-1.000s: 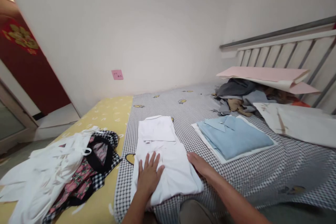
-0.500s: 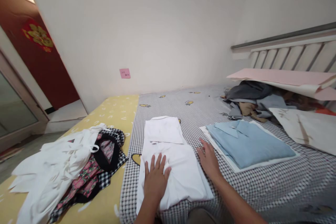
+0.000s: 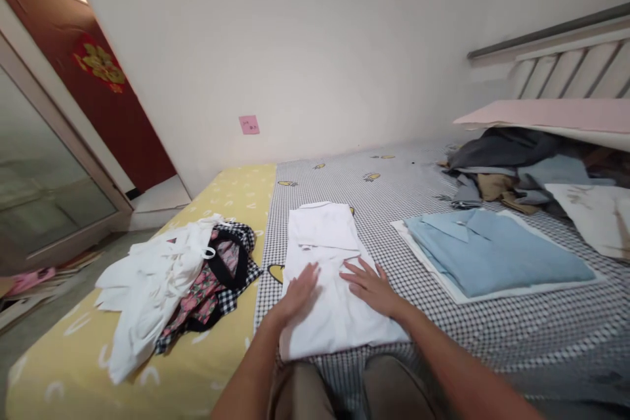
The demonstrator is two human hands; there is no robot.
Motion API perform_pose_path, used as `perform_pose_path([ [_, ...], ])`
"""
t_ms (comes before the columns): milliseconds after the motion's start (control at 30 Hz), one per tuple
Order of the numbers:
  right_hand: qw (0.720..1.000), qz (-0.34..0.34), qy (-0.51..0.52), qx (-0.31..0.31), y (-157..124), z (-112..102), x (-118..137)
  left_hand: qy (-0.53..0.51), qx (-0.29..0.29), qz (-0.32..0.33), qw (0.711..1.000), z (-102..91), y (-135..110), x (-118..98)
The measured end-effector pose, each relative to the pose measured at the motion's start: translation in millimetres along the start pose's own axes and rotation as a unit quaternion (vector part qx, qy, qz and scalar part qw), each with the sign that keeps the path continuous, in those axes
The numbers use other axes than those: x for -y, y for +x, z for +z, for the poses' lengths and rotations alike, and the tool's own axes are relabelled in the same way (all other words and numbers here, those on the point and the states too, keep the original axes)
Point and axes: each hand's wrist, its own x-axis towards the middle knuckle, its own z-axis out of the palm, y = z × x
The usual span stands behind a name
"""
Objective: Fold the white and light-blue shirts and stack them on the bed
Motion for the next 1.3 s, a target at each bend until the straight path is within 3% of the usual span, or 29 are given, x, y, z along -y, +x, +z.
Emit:
perform_pose_path([
  [133, 0.994, -0.023, 0.08, -0.075, -39, -8, -9, 0.02, -0.087, -0.003, 0.996, -18.1, -52, 40],
  [233, 0.995, -0.069, -0.026, -0.067, -90, 1, -23, 0.137, -0.133, 0.082, 0.978, -5.9, -103, 71],
  [333, 0.981, -0.083, -0.152, -0.084, -127, 16, -33, 0.252, -0.16, 0.153, 0.942, 14.2, -134, 82],
  [433, 0.959, -0.061, -0.223, -0.165, -132, 29, -35, 0.299, -0.177, 0.175, 0.921, 27.4, -137, 70],
  [500, 0.951, -0.066, -0.243, -0.18, -125, 34, -35, 0.303, -0.18, 0.165, 0.921, 33.7, -129, 60],
  [600, 0.957, -0.083, -0.239, -0.139, -115, 37, -39, 0.279, -0.164, 0.134, 0.937, 45.2, -115, 60],
  [733, 0.979, -0.068, -0.181, -0.066, -108, 29, -48, 0.222, -0.127, 0.099, 0.962, 53.4, -94, 79],
  [833, 0.99, -0.037, -0.124, -0.046, -99, 16, -41, 0.192, -0.098, 0.088, 0.972, 37.9, -78, 78],
  [933, 0.994, -0.005, -0.073, -0.082, -87, 0, -22, 0.182, -0.095, 0.112, 0.972, 6.1, -72, 55],
  [1033, 0.991, -0.016, -0.033, -0.127, -88, -17, -7, 0.184, -0.117, 0.133, 0.967, -25.7, -83, 28],
  [1133, 0.988, -0.057, -0.015, -0.141, -110, -34, 0, 0.193, -0.132, 0.176, 0.956, -41.5, -108, 14],
  [1200, 0.988, -0.084, -0.018, -0.129, -135, -45, 2, 0.183, -0.128, 0.221, 0.949, -39.3, -129, 12],
  [1300, 0.989, -0.112, -0.017, -0.094, -176, -59, 3, 0.107, -0.06, 0.254, 0.959, -23.3, -159, 16],
])
